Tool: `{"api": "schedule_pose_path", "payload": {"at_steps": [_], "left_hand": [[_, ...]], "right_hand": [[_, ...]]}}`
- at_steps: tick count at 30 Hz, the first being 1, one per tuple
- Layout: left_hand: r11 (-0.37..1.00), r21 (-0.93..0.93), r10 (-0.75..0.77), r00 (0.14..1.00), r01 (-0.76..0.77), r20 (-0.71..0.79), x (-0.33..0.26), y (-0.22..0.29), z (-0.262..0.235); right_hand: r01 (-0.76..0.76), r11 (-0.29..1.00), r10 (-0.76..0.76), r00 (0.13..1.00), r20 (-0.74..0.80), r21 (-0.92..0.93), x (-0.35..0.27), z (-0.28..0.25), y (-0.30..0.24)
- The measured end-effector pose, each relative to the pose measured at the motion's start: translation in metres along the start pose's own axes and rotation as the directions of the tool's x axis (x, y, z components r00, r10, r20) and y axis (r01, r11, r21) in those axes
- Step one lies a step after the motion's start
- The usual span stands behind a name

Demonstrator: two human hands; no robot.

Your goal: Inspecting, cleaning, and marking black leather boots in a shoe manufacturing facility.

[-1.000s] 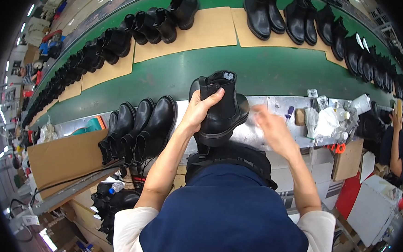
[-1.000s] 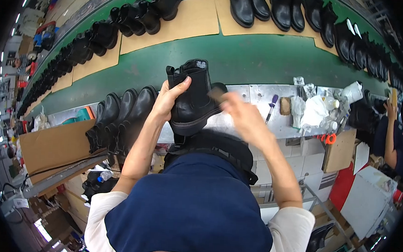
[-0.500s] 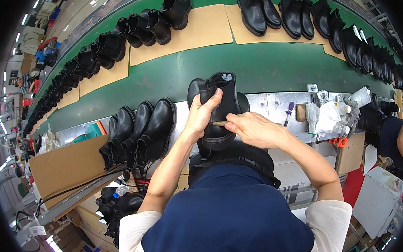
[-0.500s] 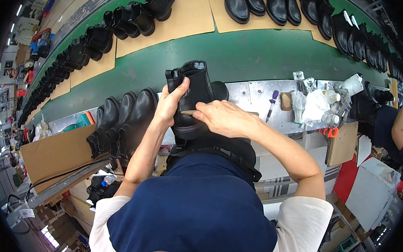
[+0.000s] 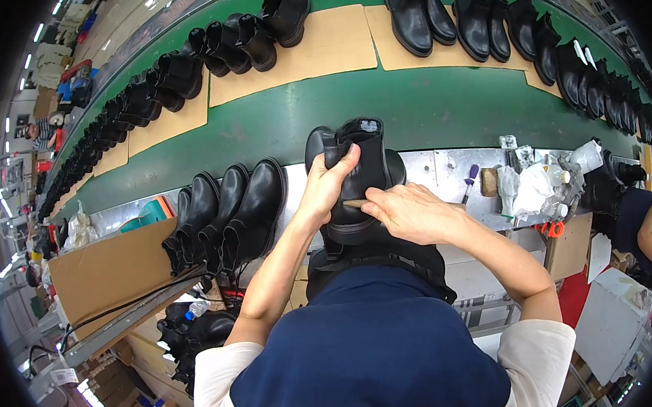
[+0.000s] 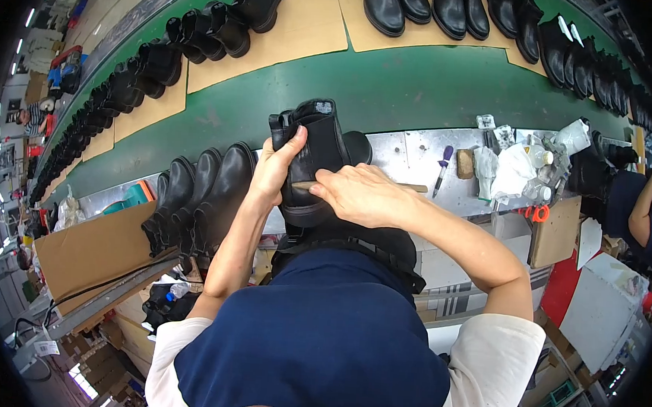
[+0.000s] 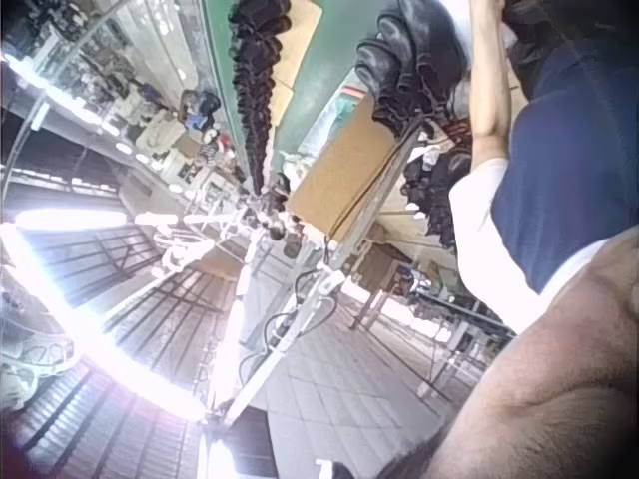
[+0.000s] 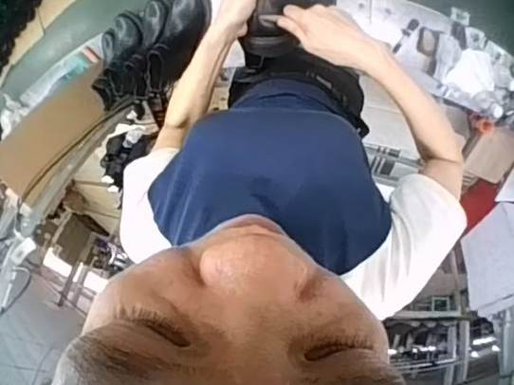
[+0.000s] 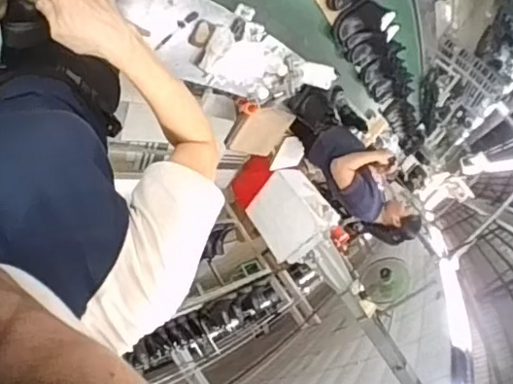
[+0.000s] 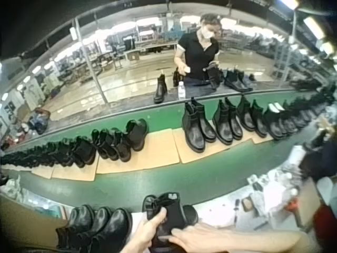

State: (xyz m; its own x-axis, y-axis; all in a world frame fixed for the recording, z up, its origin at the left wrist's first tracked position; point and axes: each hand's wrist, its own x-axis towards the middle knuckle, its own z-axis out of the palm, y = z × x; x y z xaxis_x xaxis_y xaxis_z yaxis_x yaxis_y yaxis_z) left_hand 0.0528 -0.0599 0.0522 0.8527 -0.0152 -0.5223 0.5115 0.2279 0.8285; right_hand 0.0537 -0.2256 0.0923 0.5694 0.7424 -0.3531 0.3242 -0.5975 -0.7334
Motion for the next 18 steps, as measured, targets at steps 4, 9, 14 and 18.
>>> {"api": "schedule_pose_path", "payload": {"at_steps": [4,9,14,18], "left_hand": [[0.998,-0.013,-0.063,0.997,0.064,0.042,-0.001,0.002,-0.001],[0.995,-0.098,-0.02,1.0,0.022,0.021,-0.002,-0.003,-0.003],[0.998,-0.044,-0.047,0.998,0.048,0.029,0.001,-0.003,-0.003],[0.997,-0.059,-0.055,0.998,0.054,-0.019,0.0,0.0,-0.002]], "right_hand": [[-0.064,0.998,0.065,0.995,0.075,-0.024,0.001,-0.004,-0.004],[-0.04,0.997,0.036,0.998,0.06,0.062,-0.002,-0.002,0.003],[-0.073,0.997,0.073,0.997,0.035,0.011,-0.002,0.003,-0.005],[-0.076,0.997,0.076,0.997,0.029,-0.005,-0.004,0.0,-0.003]]}}
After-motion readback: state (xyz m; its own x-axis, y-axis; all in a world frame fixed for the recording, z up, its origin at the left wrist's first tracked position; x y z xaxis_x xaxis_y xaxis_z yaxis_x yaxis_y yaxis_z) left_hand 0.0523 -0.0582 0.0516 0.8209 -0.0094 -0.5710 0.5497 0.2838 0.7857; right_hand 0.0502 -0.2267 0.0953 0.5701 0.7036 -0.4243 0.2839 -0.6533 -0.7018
